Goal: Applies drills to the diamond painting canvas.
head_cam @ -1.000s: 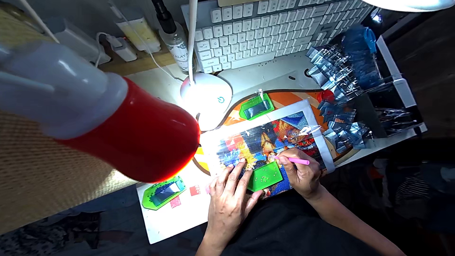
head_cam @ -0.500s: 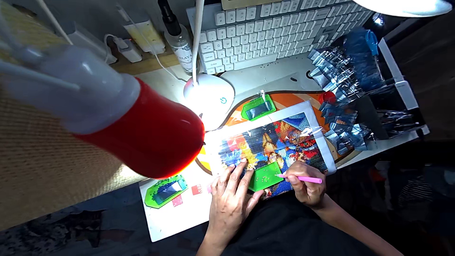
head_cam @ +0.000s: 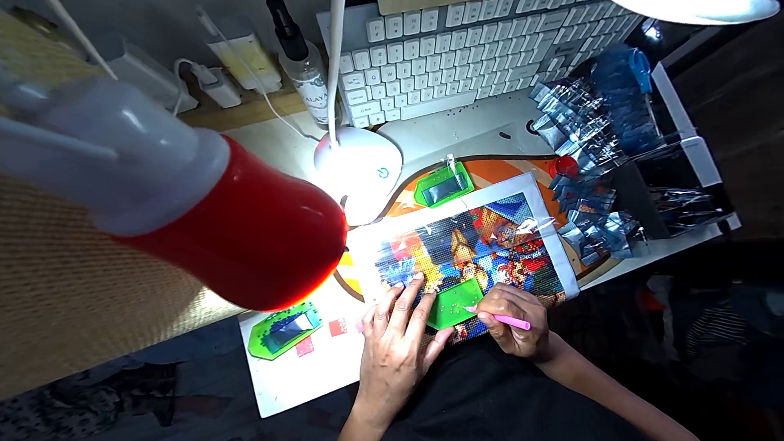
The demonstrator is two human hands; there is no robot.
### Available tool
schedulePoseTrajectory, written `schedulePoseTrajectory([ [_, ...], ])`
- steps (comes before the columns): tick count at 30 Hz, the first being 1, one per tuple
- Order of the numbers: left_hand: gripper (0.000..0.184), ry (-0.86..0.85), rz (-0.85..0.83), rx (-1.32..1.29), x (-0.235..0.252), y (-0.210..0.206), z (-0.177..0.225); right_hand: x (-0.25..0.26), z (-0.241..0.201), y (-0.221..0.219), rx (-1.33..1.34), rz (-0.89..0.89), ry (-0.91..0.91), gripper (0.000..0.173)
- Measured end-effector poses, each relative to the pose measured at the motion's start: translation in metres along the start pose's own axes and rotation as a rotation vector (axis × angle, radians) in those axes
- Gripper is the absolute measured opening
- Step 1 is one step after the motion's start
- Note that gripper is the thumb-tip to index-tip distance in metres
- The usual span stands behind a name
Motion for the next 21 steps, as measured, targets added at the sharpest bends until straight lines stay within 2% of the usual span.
schedulePoseTrajectory([
  [5, 0.057, 0.0, 0.009, -0.014, 0.001, 0.001, 0.001, 0.013, -0.001, 0.008, 0.147, 0.115, -0.115, 0.028],
  [8, 0.058, -0.002, 0.003, -0.012, 0.001, 0.001, 0.001, 0.024, 0.007, 0.014, 0.056, 0.16, -0.176, 0.03],
  [12, 0.057, 0.003, 0.015, -0.013, 0.001, 0.0, 0.001, 0.034, 0.014, 0.011, -0.061, 0.161, -0.189, 0.03],
  [21, 0.057, 0.012, -0.003, -0.015, 0.001, 0.001, 0.002, 0.037, 0.018, 0.005, -0.083, 0.104, -0.193, 0.03],
])
Point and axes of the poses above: each hand's wrist, its own x-axis towards the middle knuckle, its own y-axis out of the back of the hand, z = x × y, the point moved 1 cm from there along x, towards the middle knuckle, and after that the axes turned 6 degrees about y, right-handed, at the moved point
